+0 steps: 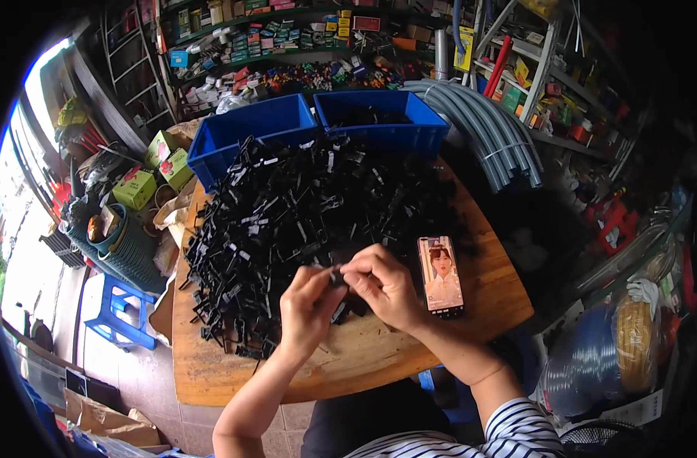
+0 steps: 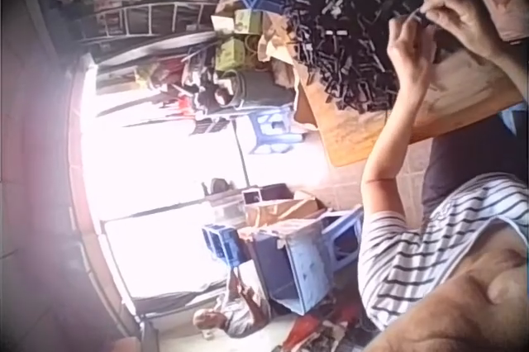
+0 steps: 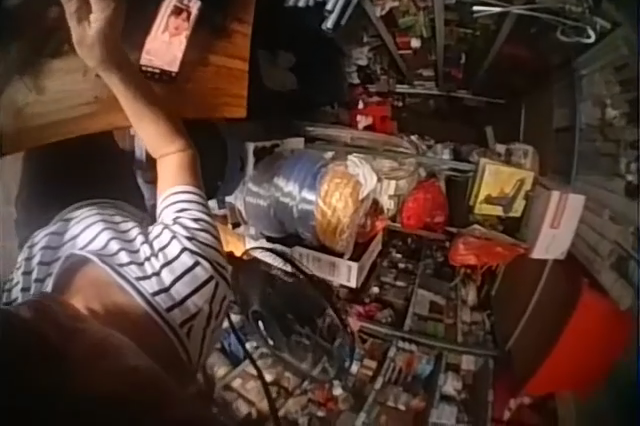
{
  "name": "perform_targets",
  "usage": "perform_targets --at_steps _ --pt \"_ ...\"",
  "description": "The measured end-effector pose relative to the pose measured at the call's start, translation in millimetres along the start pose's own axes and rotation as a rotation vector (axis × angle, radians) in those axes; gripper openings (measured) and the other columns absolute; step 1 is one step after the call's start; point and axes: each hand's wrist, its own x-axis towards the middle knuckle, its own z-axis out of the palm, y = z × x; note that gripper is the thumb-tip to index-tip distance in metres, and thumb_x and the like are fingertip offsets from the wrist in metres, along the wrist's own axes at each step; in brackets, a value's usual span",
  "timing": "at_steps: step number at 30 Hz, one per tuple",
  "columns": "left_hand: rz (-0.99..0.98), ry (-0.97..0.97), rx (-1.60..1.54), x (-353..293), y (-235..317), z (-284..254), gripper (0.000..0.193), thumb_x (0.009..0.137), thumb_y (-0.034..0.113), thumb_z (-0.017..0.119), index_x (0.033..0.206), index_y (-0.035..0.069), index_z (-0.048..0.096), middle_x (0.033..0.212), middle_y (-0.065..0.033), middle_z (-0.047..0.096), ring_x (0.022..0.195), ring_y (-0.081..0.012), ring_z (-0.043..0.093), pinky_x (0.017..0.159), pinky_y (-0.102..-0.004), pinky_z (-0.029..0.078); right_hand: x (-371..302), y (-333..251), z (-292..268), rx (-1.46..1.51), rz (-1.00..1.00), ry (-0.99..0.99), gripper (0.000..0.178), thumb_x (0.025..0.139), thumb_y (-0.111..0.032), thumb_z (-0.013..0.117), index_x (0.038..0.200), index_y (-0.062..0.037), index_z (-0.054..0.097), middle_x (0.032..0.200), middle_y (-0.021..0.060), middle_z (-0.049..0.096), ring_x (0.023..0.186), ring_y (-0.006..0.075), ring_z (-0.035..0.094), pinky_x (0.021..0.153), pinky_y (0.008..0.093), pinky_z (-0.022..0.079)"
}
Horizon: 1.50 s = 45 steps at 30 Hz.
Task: Sorting and inspecting small black plastic components on a wooden workbench and placing them into bins.
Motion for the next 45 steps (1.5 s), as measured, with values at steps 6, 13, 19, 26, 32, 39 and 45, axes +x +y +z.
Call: perform_targets --at_steps 6,13,19,26,32,39,45 --pt "0.126 0.02 0.101 -5 -11 2 0.031 0.074 -0.008 0.068 0.105 0.0 0.065 0.089 -0.0101 0.061 0.072 -0.0168 0.061 0.061 -0.024 0.049 -13 14 1 0.419 0.443 -0.117 0.012 0.088 -0.009 0.064 0.095 -0.0028 0.056 0.093 0.0029 0.057 0.085 0.0072 0.054 0.07 0.0212 0.048" --pt "-0.078 0.03 -0.243 -7 -8 -7 0.029 0.079 -0.008 0.064 0.108 -0.003 0.063 0.098 -0.007 0.059 0.079 -0.011 0.06 0.068 -0.0211 0.051 -9 -2 -2 0.393 0.29 -0.095 0.022 0.088 -0.008 0.063 0.106 -0.0011 0.055 0.111 0.0059 0.061 0.088 0.0082 0.059 0.08 0.0235 0.049" --pt "-0.224 -0.08 -0.382 -3 -1 -4 0.026 0.085 -0.001 0.063 0.11 -0.007 0.06 0.097 -0.0041 0.054 0.083 -0.0102 0.059 0.073 -0.0204 0.05 -16 8 -4 0.43 0.348 0.116 0.017 0.088 -0.003 0.06 0.106 -0.0027 0.058 0.098 0.0031 0.063 0.094 0.0107 0.061 0.081 0.0231 0.051" --pt "-0.184 -0.076 -0.261 -12 -5 -2 0.026 0.082 -0.005 0.063 0.108 -0.006 0.061 0.097 -0.0061 0.056 0.081 -0.0116 0.059 0.069 -0.0214 0.049 -10 10 -1 0.241 0.145 -0.095 0.013 0.087 -0.006 0.063 0.1 -0.0035 0.062 0.091 0.0022 0.056 0.079 0.0067 0.054 0.067 0.0194 0.047" --pt "0.197 -0.005 0.231 -14 -2 -1 0.033 0.074 -0.007 0.067 0.107 -0.003 0.063 0.093 -0.0144 0.06 0.078 -0.0229 0.062 0.065 -0.0277 0.051 -9 5 2 0.803 0.642 -0.161 0.016 0.092 -0.014 0.057 0.104 -0.003 0.059 0.097 0.0025 0.058 0.083 0.0054 0.053 0.073 0.0183 0.045" --pt "0.161 -0.076 0.194 -13 12 -7 0.026 0.078 -0.006 0.065 0.104 -0.005 0.062 0.095 -0.0106 0.059 0.069 -0.0174 0.061 0.061 -0.0261 0.05 -23 -2 -1 0.601 0.619 -0.198 0.018 0.093 -0.019 0.057 0.1 -0.0023 0.06 0.089 0.002 0.063 0.091 0.0052 0.055 0.078 0.0225 0.045" --pt "-0.501 0.025 -0.566 -7 8 -11 0.017 0.086 0.015 0.065 0.094 0.0 0.065 0.074 0.0009 0.06 0.07 -0.0068 0.054 0.067 -0.0205 0.043 -25 -22 -2 -0.383 -0.097 -0.196 0.049 0.074 -0.008 0.073 0.118 0.0018 0.054 0.114 0.0157 0.055 0.097 0.0247 0.058 0.084 0.0333 0.049"
